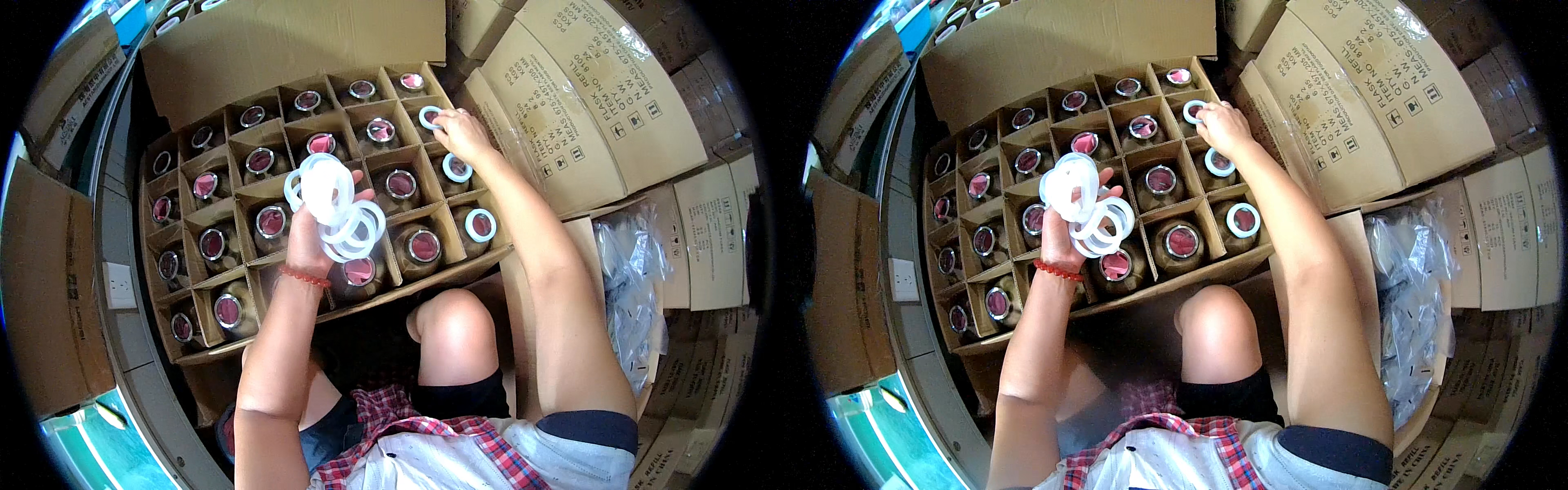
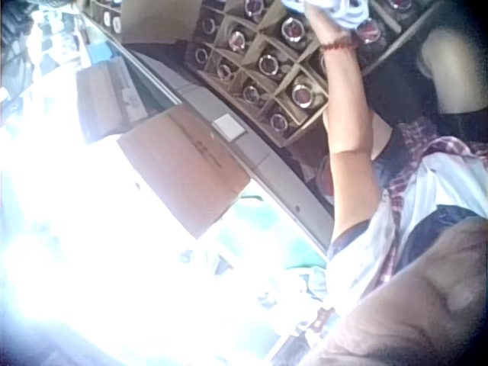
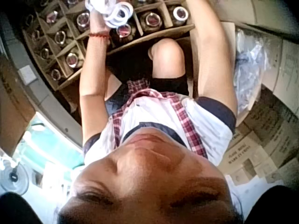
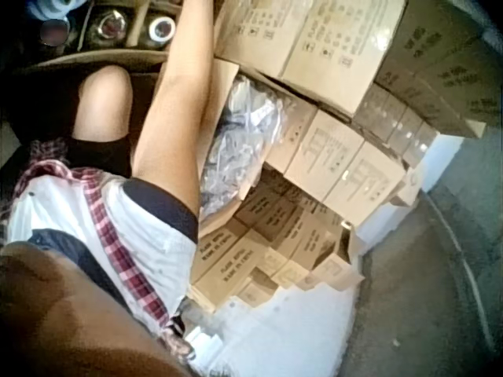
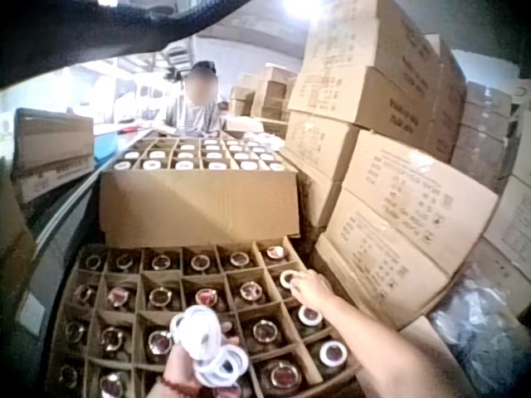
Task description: The person places white plastic rings onto the tops of small jars arranged in a cardboard box. They then pick up a beige container, open it, and place one of the jars inside before closing the lid.
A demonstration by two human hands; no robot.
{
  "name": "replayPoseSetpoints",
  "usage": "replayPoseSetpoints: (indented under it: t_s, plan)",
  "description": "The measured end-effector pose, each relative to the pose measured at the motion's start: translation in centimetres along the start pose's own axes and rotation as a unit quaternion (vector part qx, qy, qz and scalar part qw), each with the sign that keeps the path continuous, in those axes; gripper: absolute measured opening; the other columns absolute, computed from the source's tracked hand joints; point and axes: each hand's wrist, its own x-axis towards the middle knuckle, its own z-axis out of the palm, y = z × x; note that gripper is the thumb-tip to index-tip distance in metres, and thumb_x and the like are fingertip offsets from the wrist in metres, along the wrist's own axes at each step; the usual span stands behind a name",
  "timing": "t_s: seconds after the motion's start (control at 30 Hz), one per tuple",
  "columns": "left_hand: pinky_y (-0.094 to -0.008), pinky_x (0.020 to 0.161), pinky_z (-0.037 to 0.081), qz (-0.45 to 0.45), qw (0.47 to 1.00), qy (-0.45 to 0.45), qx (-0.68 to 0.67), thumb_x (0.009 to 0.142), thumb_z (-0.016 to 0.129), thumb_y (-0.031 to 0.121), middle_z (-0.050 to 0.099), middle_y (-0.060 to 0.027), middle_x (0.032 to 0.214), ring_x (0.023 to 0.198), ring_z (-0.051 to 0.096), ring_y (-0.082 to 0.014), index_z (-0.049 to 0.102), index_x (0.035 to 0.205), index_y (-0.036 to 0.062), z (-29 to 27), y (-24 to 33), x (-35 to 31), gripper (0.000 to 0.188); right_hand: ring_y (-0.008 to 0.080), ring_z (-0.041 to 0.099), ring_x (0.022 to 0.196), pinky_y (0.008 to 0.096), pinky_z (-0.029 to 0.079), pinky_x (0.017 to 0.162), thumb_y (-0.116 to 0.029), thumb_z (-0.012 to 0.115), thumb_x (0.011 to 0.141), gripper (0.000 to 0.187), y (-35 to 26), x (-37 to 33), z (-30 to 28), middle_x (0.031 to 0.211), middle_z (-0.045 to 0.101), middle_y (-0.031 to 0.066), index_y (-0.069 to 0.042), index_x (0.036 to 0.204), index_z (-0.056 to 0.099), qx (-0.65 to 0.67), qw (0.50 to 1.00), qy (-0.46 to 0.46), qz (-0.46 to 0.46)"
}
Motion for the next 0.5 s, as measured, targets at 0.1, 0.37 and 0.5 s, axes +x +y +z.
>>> replayPoseSetpoints:
  t_s: [0.1, 0.37, 0.5]
  plan:
    - [-0.046, 0.078, 0.058, -0.001, 0.999, -0.031, -0.026, 0.088, 0.051, 0.016, 0.054, -0.0191, 0.127, 0.1, 0.063, -0.0347, 0.047, 0.129, 0.0036, -0.4, 0.5, 0.2, 0.043, 0.0267, 0.057, 0.102, 0.0448, 0.044, 0.084, -0.02, 0.057, 0.082, 0.018, -0.5, -1.1, -0.7, 0.104, 0.064, 0.0034, -0.01, 0.093, 0.067, -0.079, 0.997, -0.016, 0.014]
    - [-0.0409, 0.061, 0.061, -0.006, 0.973, -0.179, -0.144, 0.088, 0.054, 0.028, 0.047, -0.0269, 0.131, 0.095, 0.064, -0.0395, 0.046, 0.131, 0.0031, -1.3, 0.6, 0.6, 0.05, 0.0255, 0.057, 0.105, 0.0368, 0.044, 0.089, -0.019, 0.058, 0.084, 0.026, -4.5, -0.4, -3.2, 0.116, 0.062, 0.0048, -0.01, 0.107, 0.065, 0.061, 0.998, 0.0, 0.035]
    - [-0.041, 0.056, 0.061, -0.038, 0.955, -0.225, -0.192, 0.089, 0.053, 0.035, 0.043, -0.031, 0.133, 0.096, 0.063, -0.0431, 0.046, 0.132, 0.0021, -1.6, 0.9, 0.6, 0.054, 0.0134, 0.061, 0.096, 0.026, 0.05, 0.073, -0.028, 0.055, 0.094, 0.041, -12.4, 0.1, -7.3, 0.112, 0.063, 0.0089, -0.004, 0.127, 0.053, 0.591, 0.762, -0.249, 0.087]
